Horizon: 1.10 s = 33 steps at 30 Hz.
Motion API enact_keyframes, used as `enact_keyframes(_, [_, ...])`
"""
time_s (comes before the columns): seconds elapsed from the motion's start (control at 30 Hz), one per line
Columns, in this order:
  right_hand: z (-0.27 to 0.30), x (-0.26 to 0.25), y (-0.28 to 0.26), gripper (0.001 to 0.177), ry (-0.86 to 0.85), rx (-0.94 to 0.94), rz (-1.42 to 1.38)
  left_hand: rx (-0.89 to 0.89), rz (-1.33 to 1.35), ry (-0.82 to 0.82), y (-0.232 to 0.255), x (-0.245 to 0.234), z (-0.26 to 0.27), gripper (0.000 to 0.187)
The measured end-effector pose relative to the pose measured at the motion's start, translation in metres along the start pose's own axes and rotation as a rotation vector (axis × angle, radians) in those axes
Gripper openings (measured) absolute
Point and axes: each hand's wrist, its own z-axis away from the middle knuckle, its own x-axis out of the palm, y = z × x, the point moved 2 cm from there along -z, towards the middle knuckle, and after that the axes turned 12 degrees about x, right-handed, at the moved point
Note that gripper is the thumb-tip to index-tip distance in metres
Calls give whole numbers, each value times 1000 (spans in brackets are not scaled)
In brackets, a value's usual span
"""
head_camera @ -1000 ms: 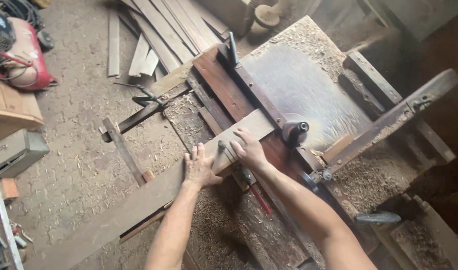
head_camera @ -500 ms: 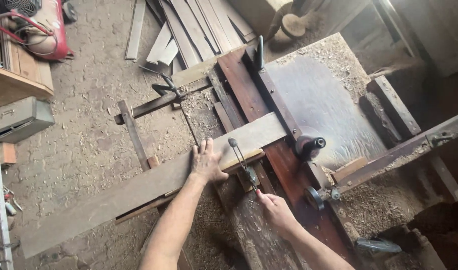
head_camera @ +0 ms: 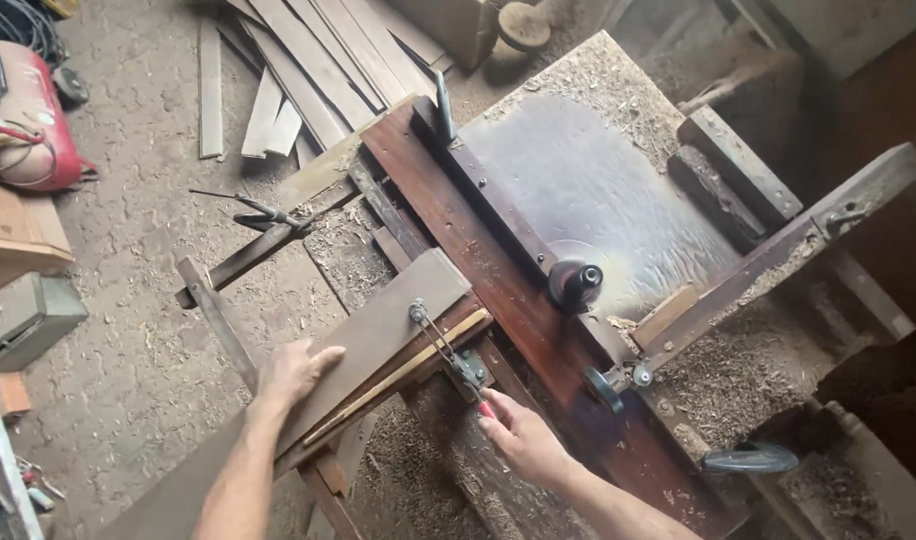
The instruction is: Shaping the edges of wooden boards using a woodworking shaper machine.
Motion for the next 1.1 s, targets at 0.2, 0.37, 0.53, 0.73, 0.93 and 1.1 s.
enact_keyframes(0.2, [-11, 8, 9, 50, 300, -335, 574, -169, 6, 218, -67, -12, 111, 83])
enact_keyframes(0.37, [2, 7, 27, 48, 408, -296, 758, -148, 74, 362, -73, 42, 247, 96])
enact_keyframes(0.53, [64, -6, 95, 46, 505, -274, 828, -171, 237, 437, 11, 113, 394, 92])
enact_keyframes(0.73, [170, -22, 215, 43, 636, -346, 827, 204, 952, 684, 78, 194, 460, 48])
enact_keyframes(0.93, [288, -19, 264, 45, 965, -600, 1014, 412, 1155, 693, 181, 201, 515, 29])
enact_keyframes(1.1, [347, 36, 265, 65, 126, -559, 376, 689, 1079, 607, 264, 133, 543, 5])
